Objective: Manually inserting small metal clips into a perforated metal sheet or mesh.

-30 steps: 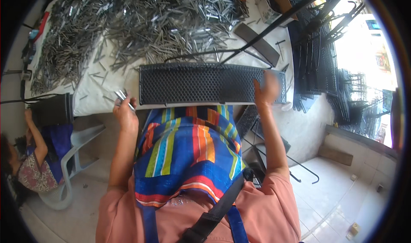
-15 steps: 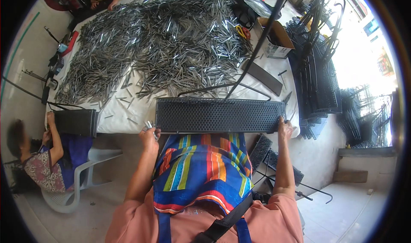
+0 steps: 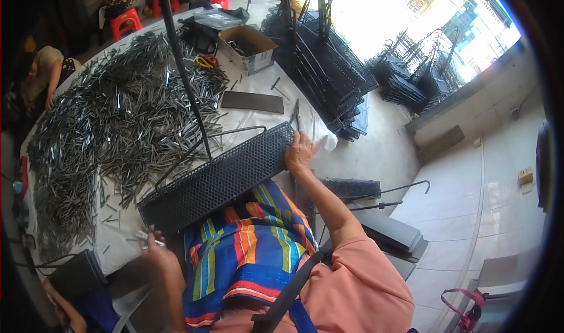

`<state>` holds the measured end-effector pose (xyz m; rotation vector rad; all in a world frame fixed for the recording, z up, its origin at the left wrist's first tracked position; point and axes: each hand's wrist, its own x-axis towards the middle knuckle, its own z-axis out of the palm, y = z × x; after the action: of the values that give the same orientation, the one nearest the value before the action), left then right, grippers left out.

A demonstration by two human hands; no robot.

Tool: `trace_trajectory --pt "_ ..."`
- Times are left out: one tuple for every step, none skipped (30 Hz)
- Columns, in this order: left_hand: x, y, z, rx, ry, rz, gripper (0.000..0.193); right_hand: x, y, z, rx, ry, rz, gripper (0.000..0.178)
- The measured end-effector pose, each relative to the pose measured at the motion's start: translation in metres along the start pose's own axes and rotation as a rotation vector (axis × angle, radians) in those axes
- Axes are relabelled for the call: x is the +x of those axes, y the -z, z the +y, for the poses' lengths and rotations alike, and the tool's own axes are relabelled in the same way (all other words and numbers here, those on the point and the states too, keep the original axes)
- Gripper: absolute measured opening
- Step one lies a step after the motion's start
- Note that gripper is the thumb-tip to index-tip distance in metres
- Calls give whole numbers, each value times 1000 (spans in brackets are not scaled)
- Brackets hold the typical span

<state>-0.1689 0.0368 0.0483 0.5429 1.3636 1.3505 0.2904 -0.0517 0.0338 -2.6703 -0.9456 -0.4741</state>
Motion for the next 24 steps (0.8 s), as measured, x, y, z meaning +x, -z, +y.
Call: trace_trajectory --pt "-5 -8 1 -64 33 -116 13 -7 9 -16 71 203 70 36" --pt "-13 -20 -2 -83 159 -277 16 -14 14 -31 157 408 131 37" --pt "-23 -38 -4 -81 266 -404 18 -24 11 -41 378 438 -70 34" --pt "-37 -53 -6 -86 367 -541 20 -33 18 -60 516 476 -243 23" --pt "-44 -66 -8 -67 529 -645 22 -45 31 -83 657 484 -358 14" --pt "-42 -73 -23 -74 656 -778 22 -56 30 -97 786 551 -402 14" --pt "-45 -80 -33 -4 680 -825 21 -67 39 -113 852 512 -519 17" --pt "-48 -86 -40 11 696 -793 20 -80 36 -123 959 392 -670 17" --pt "-51 -90 -43 24 712 -774 19 -92 34 -131 1051 260 -809 18" --pt "-51 -89 -44 31 724 -722 19 -101 35 -135 1062 260 -862 18" --pt "-47 -90 -44 -5 742 -728 18 -105 37 -138 1169 83 -1049 18" --pt "-44 -89 -45 -42 757 -740 17 -107 38 -139 1262 -107 -1227 17" --pt "-43 -87 -45 -39 763 -720 17 -109 43 -141 1260 -113 -1248 17" --pt "-42 -86 -45 -8 770 -717 19 -110 47 -141 1344 -178 -1298 17" --pt "-39 -85 -45 22 774 -719 20 -110 48 -143 1426 -244 -1341 17" --pt "-38 -85 -46 20 778 -715 20 -112 46 -144 1467 -283 -1351 18" --pt "-36 -85 -49 38 786 -710 18 -113 46 -145 1463 -283 -1353 18" --pt "-34 -87 -50 55 792 -705 17 -115 47 -146 1484 -348 -1327 16" --pt "-33 -88 -51 52 796 -701 17 -118 48 -146 1505 -416 -1304 15" --pt "-32 -91 -52 48 795 -710 17 -118 48 -147 1519 -424 -1255 11" --pt "-32 -94 -53 44 794 -719 16 -116 49 -148 1513 -425 -1260 11" --pt "-33 -98 -52 42 798 -713 16 -114 50 -151 1502 -442 -1190 9" --pt "-35 -105 -49 25 782 -685 13 -112 50 -152 1490 -458 -1120 6" --pt "-36 -110 -47 9 765 -656 11 -110 46 -151 1485 -461 -1127 6"
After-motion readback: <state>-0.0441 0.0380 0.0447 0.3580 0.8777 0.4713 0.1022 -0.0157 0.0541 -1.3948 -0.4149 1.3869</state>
